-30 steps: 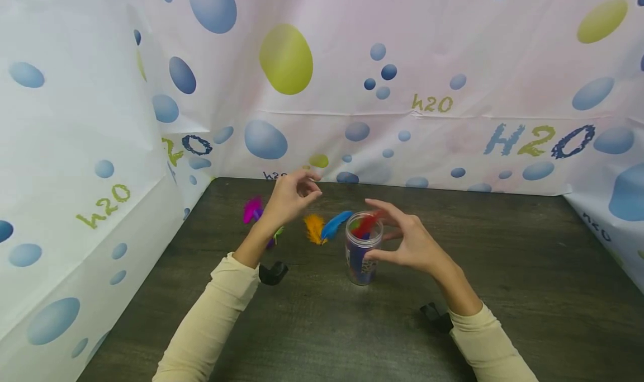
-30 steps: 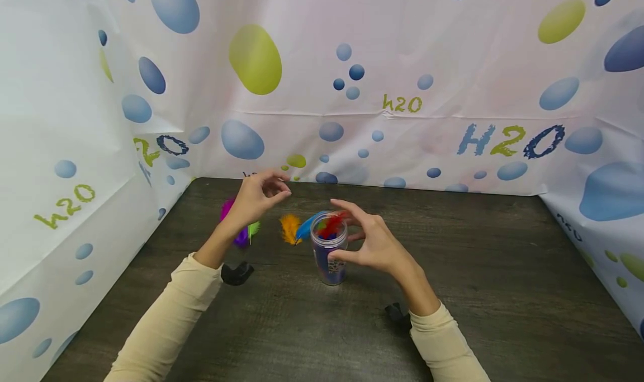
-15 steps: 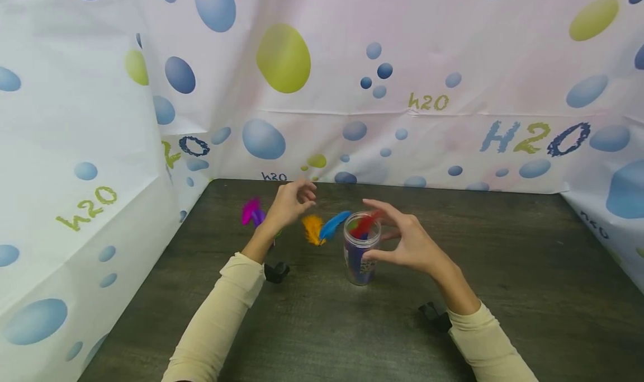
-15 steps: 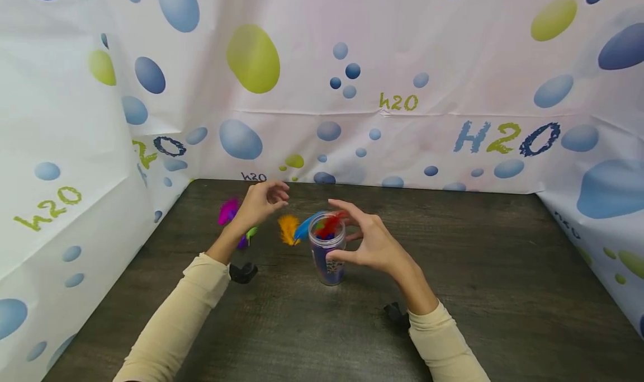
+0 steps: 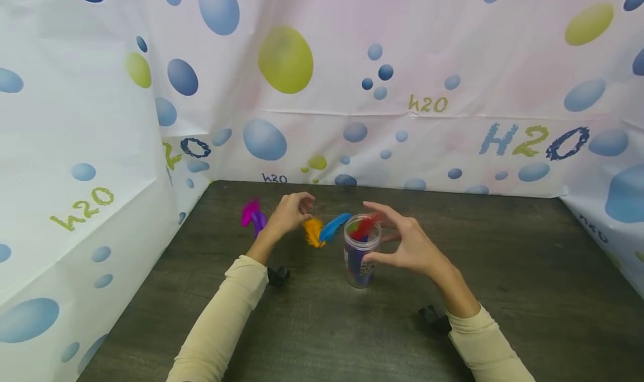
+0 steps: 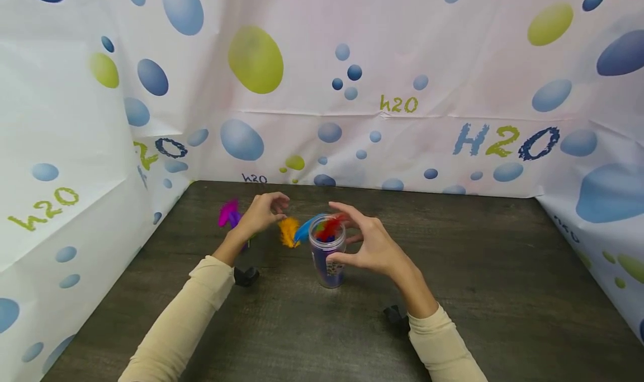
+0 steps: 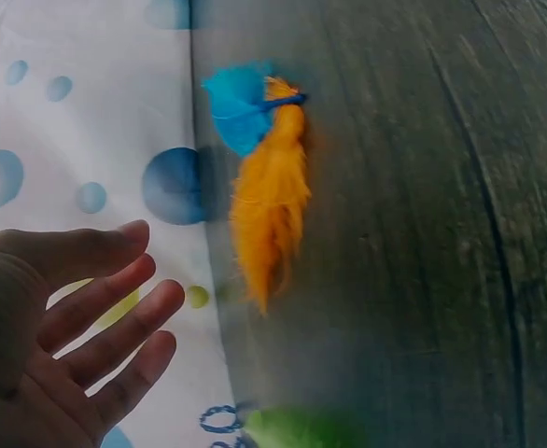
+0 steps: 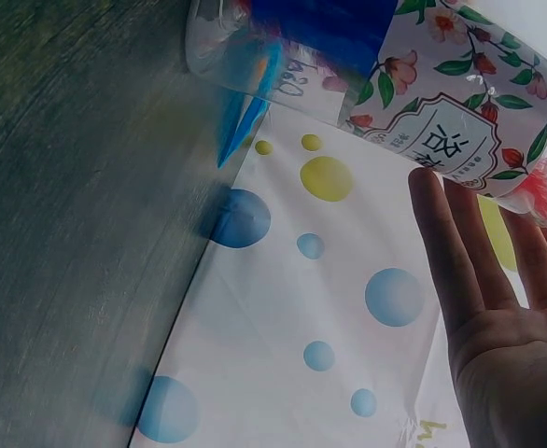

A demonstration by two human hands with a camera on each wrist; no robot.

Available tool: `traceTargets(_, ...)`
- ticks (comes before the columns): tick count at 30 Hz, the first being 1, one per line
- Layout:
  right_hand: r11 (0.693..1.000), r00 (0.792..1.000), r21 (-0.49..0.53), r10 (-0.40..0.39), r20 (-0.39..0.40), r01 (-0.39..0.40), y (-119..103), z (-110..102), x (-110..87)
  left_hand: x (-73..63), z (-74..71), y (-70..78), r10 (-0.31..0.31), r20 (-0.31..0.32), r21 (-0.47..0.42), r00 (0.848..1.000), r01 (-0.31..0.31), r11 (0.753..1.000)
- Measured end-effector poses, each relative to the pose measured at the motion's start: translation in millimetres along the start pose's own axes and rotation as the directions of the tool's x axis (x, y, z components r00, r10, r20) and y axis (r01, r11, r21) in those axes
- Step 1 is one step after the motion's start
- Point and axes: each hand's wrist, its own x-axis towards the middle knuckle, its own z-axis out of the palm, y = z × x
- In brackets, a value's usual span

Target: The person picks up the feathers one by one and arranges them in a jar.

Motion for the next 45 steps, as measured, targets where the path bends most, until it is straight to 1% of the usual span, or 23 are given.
traceTargets(6, 1.000, 1.000, 0.012, 0.007, 0.002, -0.007, -1, 0, -0.4, 2.2, 5.8, -8.4, -0.050, 0.033, 0.043, 0.998, 0.049, 0.998)
traceTargets(13, 1.000, 1.000, 0.019, 0.001, 0.003, -0.001, -2, -2, 1.3, 8.7, 4.8, -11.6, -0.044, 0.053, 0.047, 0.998, 0.041, 0.998)
traceTargets(19, 1.000, 1.000, 0.014, 0.004, 0.004, -0.004, -1, -1, 1.5, 12.0, 7.5, -16.3, -0.067, 0.074, 0.026, 0.995, 0.065, 0.998)
traceTargets(24, 1.000, 1.000, 0.020, 0.009, 0.004, -0.009, -2, -1, 1.8, 14.7, 9.7, -18.7, -0.064, 0.076, -0.006, 0.995, 0.064, 0.998)
traceTargets(27, 1.000, 1.000, 0.022, 0.003, 0.005, -0.003, -2, -2, 2.2, 16.0, 10.7, -20.3, -0.062, 0.077, -0.003, 0.995, 0.062, 0.998)
traceTargets(35, 1.000, 1.000, 0.020, 0.002, 0.004, -0.003, -3, -3, 3.2, 17.0, 11.0, -21.7, -0.092, 0.096, -0.013, 0.991, 0.094, 0.996)
traceTargets(40, 1.000, 1.000, 0.016, 0.006, 0.006, -0.006, -2, -3, 3.7, 16.0, 11.0, -22.2, -0.101, 0.127, -0.006, 0.987, 0.102, 0.995)
traceTargets(42, 1.000, 1.000, 0.015, 0.001, 0.006, -0.001, -2, -2, 3.5, 15.4, 11.2, -23.0, -0.093, 0.138, -0.011, 0.986, 0.095, 0.995)
traceTargets(45, 1.000, 1.000, 0.017, -0.003, 0.005, 0.003, -1, -2, 3.1, 14.1, 10.0, -24.5, -0.082, 0.134, -0.047, 0.988, 0.089, 0.995)
